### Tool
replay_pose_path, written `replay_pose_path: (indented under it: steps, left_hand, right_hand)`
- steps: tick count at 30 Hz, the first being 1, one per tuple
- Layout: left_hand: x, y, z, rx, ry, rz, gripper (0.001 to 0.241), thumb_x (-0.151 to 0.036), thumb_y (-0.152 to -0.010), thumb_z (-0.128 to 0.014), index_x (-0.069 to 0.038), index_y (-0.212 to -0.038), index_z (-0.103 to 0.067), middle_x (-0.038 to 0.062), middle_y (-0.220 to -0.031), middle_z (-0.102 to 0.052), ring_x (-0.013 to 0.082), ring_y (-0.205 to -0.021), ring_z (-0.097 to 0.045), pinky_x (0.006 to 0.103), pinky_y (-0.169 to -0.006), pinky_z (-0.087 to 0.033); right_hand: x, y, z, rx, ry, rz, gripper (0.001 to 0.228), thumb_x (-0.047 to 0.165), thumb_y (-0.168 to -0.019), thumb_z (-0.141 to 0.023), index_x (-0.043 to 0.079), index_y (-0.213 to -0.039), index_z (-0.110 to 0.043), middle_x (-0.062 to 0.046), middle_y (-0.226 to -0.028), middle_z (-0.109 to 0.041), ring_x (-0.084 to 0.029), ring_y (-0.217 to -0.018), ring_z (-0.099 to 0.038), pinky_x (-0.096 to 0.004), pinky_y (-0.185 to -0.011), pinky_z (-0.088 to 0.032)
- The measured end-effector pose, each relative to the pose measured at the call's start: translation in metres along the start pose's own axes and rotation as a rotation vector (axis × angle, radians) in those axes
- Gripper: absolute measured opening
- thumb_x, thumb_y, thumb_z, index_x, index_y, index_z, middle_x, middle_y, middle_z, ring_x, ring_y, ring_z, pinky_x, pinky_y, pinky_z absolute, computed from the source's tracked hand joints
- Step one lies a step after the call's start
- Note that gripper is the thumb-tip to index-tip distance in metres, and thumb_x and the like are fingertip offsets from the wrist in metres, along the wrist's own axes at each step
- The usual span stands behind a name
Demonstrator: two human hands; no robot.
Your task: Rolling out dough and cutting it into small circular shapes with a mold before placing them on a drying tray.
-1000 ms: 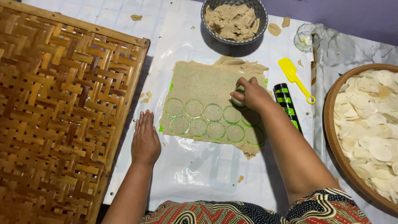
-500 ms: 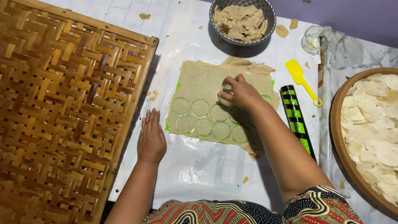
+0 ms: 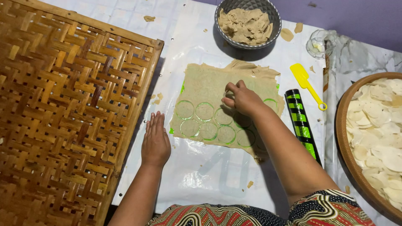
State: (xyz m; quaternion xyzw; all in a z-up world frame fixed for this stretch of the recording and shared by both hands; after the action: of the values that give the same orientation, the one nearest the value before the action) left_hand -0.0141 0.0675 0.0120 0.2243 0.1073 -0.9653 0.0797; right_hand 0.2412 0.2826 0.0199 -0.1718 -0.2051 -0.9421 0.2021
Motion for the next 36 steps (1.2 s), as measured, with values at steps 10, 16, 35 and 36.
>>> replay_pose_path:
  steps: [10, 16, 35, 36]
  left_hand:
    - [0.001, -0.002, -0.002, 0.01, -0.023, 0.0, 0.049, -0.009, -0.104, -0.032, -0.001, -0.152, -0.039, 0.021, -0.16, -0.039, 0.034, -0.153, -0.029, 0.0445, -0.127, -0.018]
    - [-0.001, 0.0, 0.001, -0.004, -0.009, -0.004, 0.049, -0.008, -0.104, -0.033, -0.001, -0.151, -0.039, 0.022, -0.159, -0.04, 0.0349, -0.153, -0.03, 0.0454, -0.127, -0.02]
    - [0.0, 0.0, -0.004, 0.041, -0.032, -0.002, 0.049, -0.008, -0.104, -0.031, -0.002, -0.152, -0.038, 0.021, -0.161, -0.037, 0.0336, -0.154, -0.027, 0.0442, -0.128, -0.017]
    - [0.002, -0.001, -0.005, 0.045, -0.03, 0.002, 0.049, -0.008, -0.104, -0.031, -0.001, -0.152, -0.037, 0.021, -0.161, -0.037, 0.0334, -0.154, -0.027, 0.0441, -0.128, -0.016]
  right_hand:
    - [0.007, -0.015, 0.019, -0.006, 0.122, -0.079, 0.043, 0.057, -0.097, -0.058, 0.026, -0.126, -0.051, -0.019, -0.128, -0.049, -0.058, -0.104, -0.066, -0.063, -0.093, -0.054]
    - [0.056, -0.017, 0.023, -0.096, 0.0, 0.069, 0.04, 0.052, -0.097, -0.063, 0.023, -0.123, -0.053, -0.021, -0.122, -0.049, -0.061, -0.1, -0.064, -0.064, -0.09, -0.054]
    - [0.058, -0.032, -0.013, 0.009, 0.012, 0.032, 0.038, 0.057, -0.1, -0.052, 0.027, -0.122, -0.047, -0.016, -0.123, -0.046, -0.059, -0.096, -0.066, -0.064, -0.089, -0.055]
    - [0.061, -0.032, -0.014, 0.033, 0.021, 0.049, 0.037, 0.056, -0.1, -0.051, 0.025, -0.122, -0.047, -0.017, -0.123, -0.046, -0.06, -0.097, -0.066, -0.065, -0.088, -0.055]
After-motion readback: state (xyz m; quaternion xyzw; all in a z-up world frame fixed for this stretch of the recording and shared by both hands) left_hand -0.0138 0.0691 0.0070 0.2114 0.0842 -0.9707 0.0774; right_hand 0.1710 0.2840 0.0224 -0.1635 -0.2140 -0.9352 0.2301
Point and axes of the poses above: each hand's wrist, its own y-axis away from the middle knuckle, its own z-axis out of the back of the hand, x = y × z, the point moved 7 cm from there along -y, towards the middle knuckle
